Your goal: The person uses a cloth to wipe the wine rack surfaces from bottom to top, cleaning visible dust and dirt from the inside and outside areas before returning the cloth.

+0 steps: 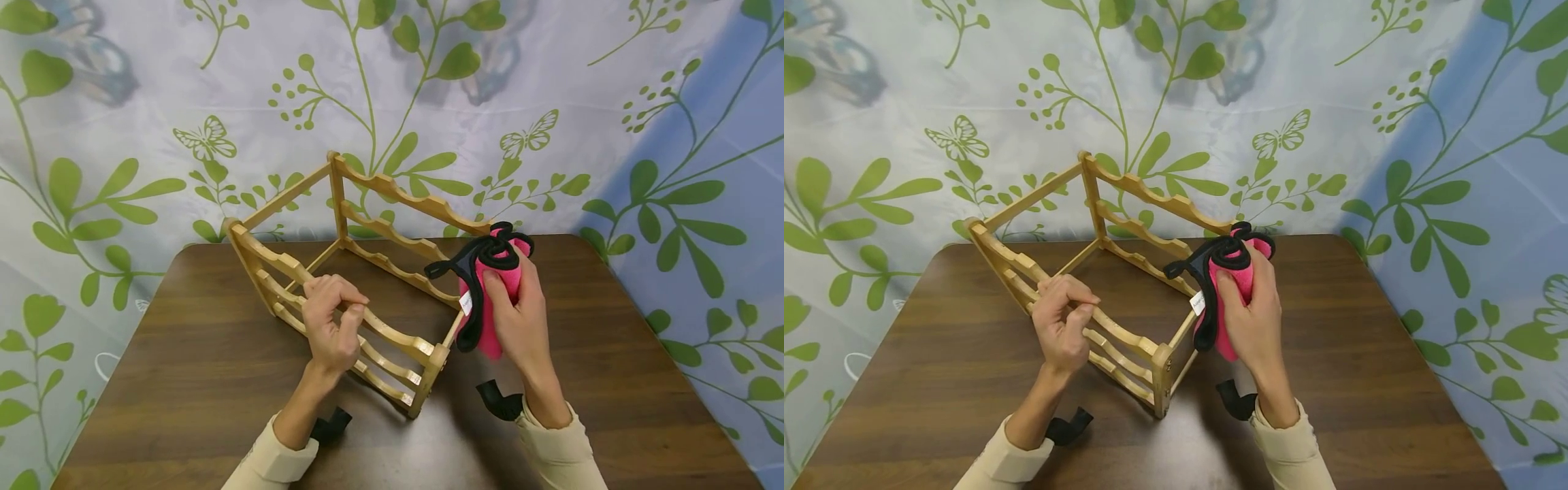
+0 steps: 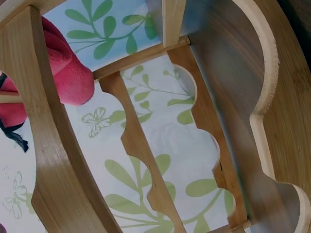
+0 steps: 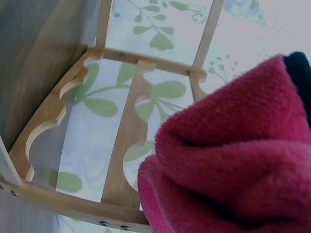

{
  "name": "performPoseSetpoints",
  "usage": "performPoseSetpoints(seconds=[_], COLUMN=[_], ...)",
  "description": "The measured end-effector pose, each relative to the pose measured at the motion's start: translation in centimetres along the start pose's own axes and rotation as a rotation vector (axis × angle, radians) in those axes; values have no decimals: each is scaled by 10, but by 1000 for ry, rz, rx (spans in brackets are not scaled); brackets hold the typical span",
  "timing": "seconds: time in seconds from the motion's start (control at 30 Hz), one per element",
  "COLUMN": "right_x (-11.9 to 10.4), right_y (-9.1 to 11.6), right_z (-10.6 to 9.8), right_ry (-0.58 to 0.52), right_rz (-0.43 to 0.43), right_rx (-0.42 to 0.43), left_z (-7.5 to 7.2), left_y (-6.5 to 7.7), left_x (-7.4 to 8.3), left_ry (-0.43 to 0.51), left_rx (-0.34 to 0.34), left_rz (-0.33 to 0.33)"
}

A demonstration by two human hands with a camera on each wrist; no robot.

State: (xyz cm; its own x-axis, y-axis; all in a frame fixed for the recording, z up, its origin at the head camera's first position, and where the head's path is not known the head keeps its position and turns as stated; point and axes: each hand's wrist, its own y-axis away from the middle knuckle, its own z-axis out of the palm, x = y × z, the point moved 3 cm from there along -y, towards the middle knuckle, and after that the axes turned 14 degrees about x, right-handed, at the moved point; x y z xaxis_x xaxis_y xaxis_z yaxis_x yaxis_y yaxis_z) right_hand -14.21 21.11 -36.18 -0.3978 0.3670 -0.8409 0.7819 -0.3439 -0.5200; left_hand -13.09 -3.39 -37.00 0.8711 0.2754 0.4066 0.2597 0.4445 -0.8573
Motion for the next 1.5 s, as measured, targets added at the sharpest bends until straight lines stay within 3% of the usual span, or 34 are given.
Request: performPoseSetpoints(seconds=[0.27,0.43,0.57,0.73,0.93,1.03,1.1,1.2,1.27,1.33,1.4,1.5], right_x=[-12,-20,-24,-21,-14,-14,-17,-25,-29,-31,-31,-26], right_y=[23,41,56,69,71,66,59,47,37,26,15,0], right_z=[-1,1,2,5,3,-1,-6,-15,-21,-27,-31,-32], right_ry=[0,87,137,-22,-172,-250,-308,-351,-343,-328,-317,-295], right_rz=[-56,-133,-271,-400,-497,-519,-528,-507,-465,-407,-356,-304], right_rx=[-156,-215,-174,-95,-42,17,104,301,440,549,606,569], left_z=[-5,-10,-12,-16,-21,-21,-19,-13,-6,1,8,13], left_y=[-6,-11,-13,-15,-16,-13,-9,-1,6,13,22,33], left_x=[-7,-13,-16,-15,-9,0,10,28,42,55,66,74], left_ry=[48,64,57,11,-122,-215,-262,-265,-231,-202,-198,-231], left_rx=[30,40,2,-71,-111,-93,-53,6,9,-37,-105,-182], left_rz=[17,18,23,52,103,118,154,261,358,443,489,484])
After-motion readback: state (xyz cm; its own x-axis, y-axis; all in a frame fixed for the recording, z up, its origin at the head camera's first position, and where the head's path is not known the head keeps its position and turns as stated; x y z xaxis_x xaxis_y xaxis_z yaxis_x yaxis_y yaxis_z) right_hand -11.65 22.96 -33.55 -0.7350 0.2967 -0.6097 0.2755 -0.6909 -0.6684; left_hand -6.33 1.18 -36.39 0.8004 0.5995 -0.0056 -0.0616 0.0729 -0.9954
